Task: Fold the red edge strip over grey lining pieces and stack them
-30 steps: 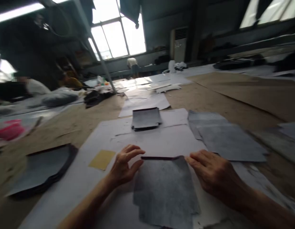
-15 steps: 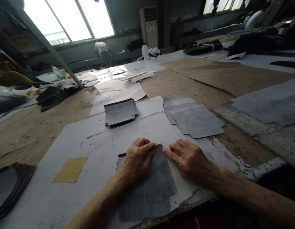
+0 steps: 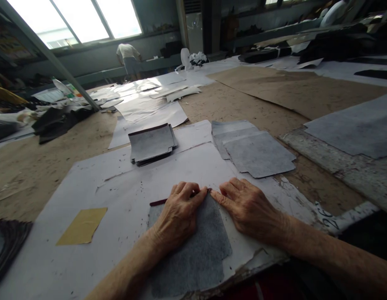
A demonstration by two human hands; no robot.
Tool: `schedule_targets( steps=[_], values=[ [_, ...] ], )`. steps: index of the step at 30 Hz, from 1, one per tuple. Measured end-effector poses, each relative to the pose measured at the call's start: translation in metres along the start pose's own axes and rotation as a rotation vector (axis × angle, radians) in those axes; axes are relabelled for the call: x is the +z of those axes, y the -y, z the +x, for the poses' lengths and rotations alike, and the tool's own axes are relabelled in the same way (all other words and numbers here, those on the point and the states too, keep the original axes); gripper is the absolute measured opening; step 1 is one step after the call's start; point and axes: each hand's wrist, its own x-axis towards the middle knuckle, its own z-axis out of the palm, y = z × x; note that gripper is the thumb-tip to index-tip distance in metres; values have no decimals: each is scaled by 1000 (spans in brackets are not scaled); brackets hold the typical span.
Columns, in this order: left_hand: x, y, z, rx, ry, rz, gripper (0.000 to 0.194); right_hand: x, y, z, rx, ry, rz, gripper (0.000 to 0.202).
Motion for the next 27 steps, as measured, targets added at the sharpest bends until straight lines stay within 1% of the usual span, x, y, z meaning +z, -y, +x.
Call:
schedule_targets(
  steps=[7, 10, 12, 14, 16, 17, 22, 24, 26, 27],
  values=[
    [-1, -3, 2, 16, 48, 88, 41, 2, 0, 2, 0, -34, 8, 31],
    [-2, -4, 3, 13, 74, 122, 42, 2, -3, 2, 10, -78, 62, 30],
    [-3, -5, 3, 15, 101, 137, 44, 2, -7, 1, 72, -154, 183, 26],
    [-5, -6, 4, 12, 132, 143, 44, 1, -11, 0, 183, -249, 313, 20],
    [-5, -6, 4, 7, 151, 143, 46, 1, -14, -1, 264, -300, 365, 16],
    [-5, -6, 4, 7, 155, 143, 47, 2, -14, -2, 272, -303, 358, 16],
    [-5, -4, 4, 1, 180, 140, 53, 5, -13, -2, 224, -269, 273, 17],
    [-4, -3, 4, -5, 183, 140, 59, 5, -13, -2, 225, -264, 270, 18],
    [-3, -2, 4, -31, 173, 131, 65, 6, -14, -2, 235, -264, 280, 18],
    [-4, -2, 4, -61, 157, 122, 64, 6, -15, -2, 242, -265, 288, 18]
  ],
)
